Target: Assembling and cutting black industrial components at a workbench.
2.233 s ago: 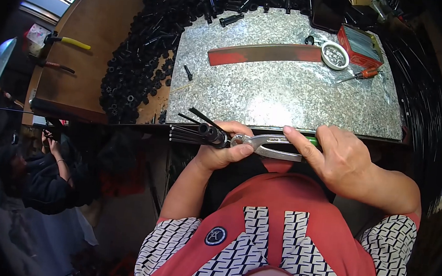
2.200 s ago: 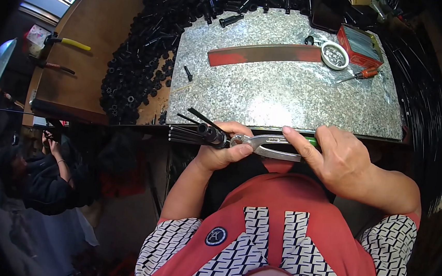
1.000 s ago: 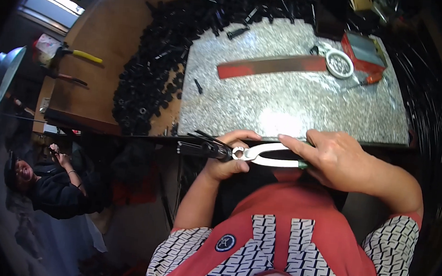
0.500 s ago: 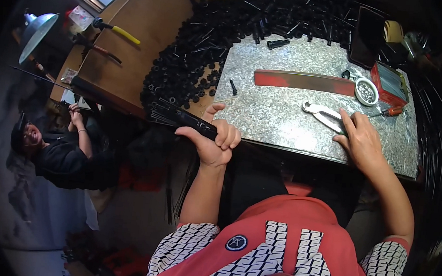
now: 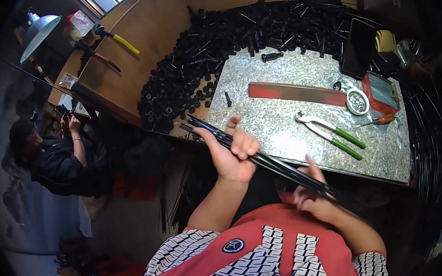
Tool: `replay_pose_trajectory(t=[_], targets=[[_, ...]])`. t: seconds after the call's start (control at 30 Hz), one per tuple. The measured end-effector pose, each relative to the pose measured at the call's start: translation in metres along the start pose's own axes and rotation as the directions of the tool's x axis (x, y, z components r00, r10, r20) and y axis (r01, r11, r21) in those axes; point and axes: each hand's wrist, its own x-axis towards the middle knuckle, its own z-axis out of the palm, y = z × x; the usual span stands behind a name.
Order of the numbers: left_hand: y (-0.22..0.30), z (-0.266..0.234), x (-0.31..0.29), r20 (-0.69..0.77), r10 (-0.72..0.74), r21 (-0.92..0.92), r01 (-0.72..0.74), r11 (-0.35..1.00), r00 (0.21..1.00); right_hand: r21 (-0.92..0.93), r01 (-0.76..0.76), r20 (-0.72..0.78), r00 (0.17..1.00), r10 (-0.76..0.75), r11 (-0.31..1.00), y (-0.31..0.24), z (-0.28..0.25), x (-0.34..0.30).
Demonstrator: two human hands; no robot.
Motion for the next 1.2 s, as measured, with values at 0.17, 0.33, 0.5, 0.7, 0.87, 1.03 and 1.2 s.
replay_pose_trajectory(t=[0.17,0.33,0.5,0.7,0.87,1.03,1.2], targets=[[-0.032,0.011,-0.029,0.282,-0.297,0.013,0.305,0.952,0.912,-0.275,0.624,0.044,0.768,-0.639,0.732,-0.081,-0.014,-0.026],[-0.033,0.008,-0.052,0.427,-0.763,0.613,0.466,0.638,0.485,-0.425,0.511,-0.233,0.736,-0.636,0.747,-0.163,0.001,-0.047],[-0.01,0.032,-0.05,0.376,-0.754,0.852,0.118,0.51,0.539,-0.649,0.29,0.03,0.933,-0.358,0.703,-0.16,-0.015,-0.024],[0.0,0.065,-0.023,0.401,-0.274,0.796,-0.185,0.576,0.874,-0.828,0.14,0.144,0.989,-0.036,0.543,-0.061,-0.013,0.019],[-0.001,0.091,-0.012,0.525,-0.053,0.611,-0.333,0.718,0.85,-0.708,-0.074,0.102,0.973,0.205,0.703,-0.039,0.0,0.035],[0.006,0.1,-0.001,0.546,-0.018,0.503,-0.311,0.806,0.837,-0.842,0.02,0.119,0.981,0.15,0.539,-0.016,-0.006,0.04],[0.01,0.099,0.011,0.66,-0.123,0.534,-0.347,0.771,0.741,-0.853,0.031,0.168,0.961,0.219,0.521,-0.031,-0.011,0.038]])
